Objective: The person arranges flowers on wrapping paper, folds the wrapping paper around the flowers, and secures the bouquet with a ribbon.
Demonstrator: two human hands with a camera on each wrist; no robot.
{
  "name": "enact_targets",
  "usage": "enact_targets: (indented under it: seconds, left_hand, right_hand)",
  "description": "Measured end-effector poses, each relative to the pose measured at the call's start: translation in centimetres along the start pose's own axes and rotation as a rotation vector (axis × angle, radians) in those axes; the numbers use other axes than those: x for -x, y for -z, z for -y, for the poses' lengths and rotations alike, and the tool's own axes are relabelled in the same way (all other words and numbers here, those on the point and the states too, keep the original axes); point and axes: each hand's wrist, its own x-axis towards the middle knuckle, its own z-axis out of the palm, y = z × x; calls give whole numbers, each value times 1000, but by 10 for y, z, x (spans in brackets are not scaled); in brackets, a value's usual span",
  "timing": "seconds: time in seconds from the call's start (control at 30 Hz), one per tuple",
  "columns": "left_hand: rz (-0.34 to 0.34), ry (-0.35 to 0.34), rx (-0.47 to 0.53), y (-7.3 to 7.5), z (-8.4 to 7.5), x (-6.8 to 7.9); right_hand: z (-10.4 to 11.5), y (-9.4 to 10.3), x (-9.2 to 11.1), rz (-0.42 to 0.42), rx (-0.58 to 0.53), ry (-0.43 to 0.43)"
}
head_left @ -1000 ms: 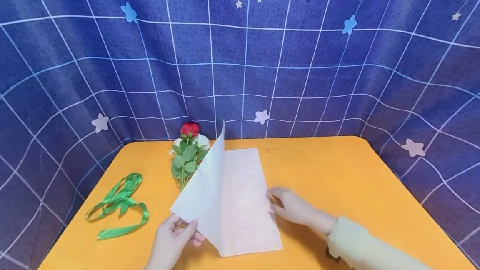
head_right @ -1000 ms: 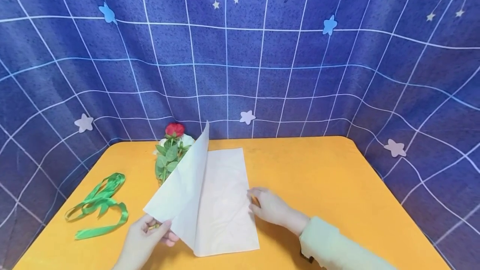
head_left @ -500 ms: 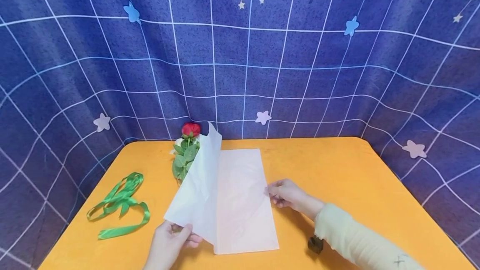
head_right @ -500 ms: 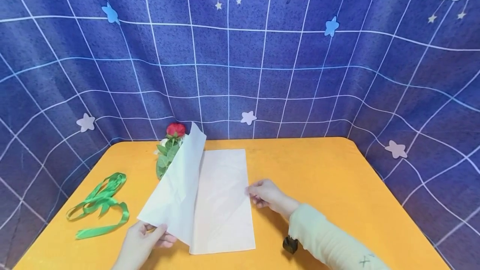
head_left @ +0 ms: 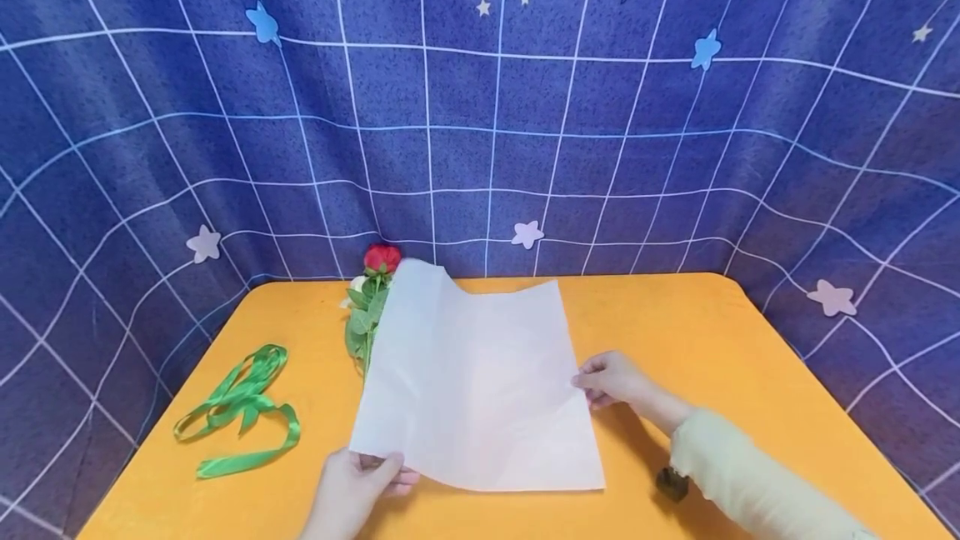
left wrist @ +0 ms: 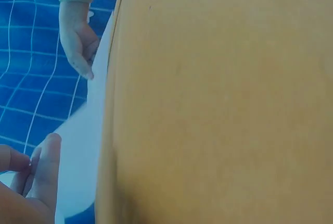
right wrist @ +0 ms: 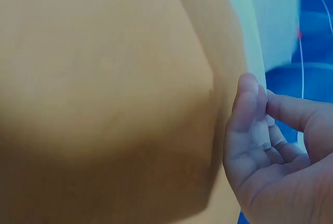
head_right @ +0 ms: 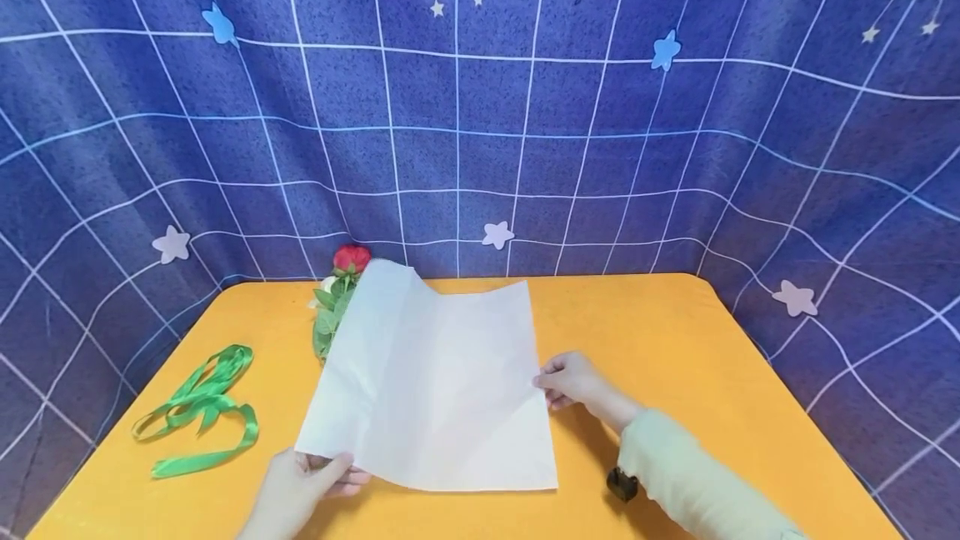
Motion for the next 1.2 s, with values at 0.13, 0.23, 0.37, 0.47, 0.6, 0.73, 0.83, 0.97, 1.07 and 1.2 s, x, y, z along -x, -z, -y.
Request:
enact_targets:
  seconds: [0.13, 0.23, 0.37, 0.47, 0.6, 0.73, 0.83, 0.97, 1.07, 1.2]
  left_hand:
    - [95, 1, 7, -4, 3, -1]
    - [187, -4, 7, -8, 5, -1]
    - [316, 33, 13, -13, 8, 0]
    - [389, 78, -40, -15, 8, 2]
    - [494, 53, -254, -12, 4, 3]
    - [598, 73, -482, -4, -9, 5]
    - [688, 64, -551, 5, -21, 2]
    - [764, -108, -633, 14, -39, -15]
    - [708, -239, -789, 14, -55, -31]
    - [609, -364, -931, 8, -71, -55]
  right_hand:
    - [-7, 18, 2, -19, 23, 2]
    - [-13, 27, 4, -31, 49, -3]
    - [-20, 38, 6, -49, 75, -19]
    - [-23, 45, 6, -55, 89, -27]
    - [-24, 53, 7, -79, 123, -44]
    - [-24, 59, 6, -120, 155, -64]
    - [-23, 61, 5, -150, 171, -56]
    - [-20, 61, 8, -191, 316, 46]
    - [-13, 57, 12, -239, 548, 192]
    - [-1, 47, 20, -334, 800, 356]
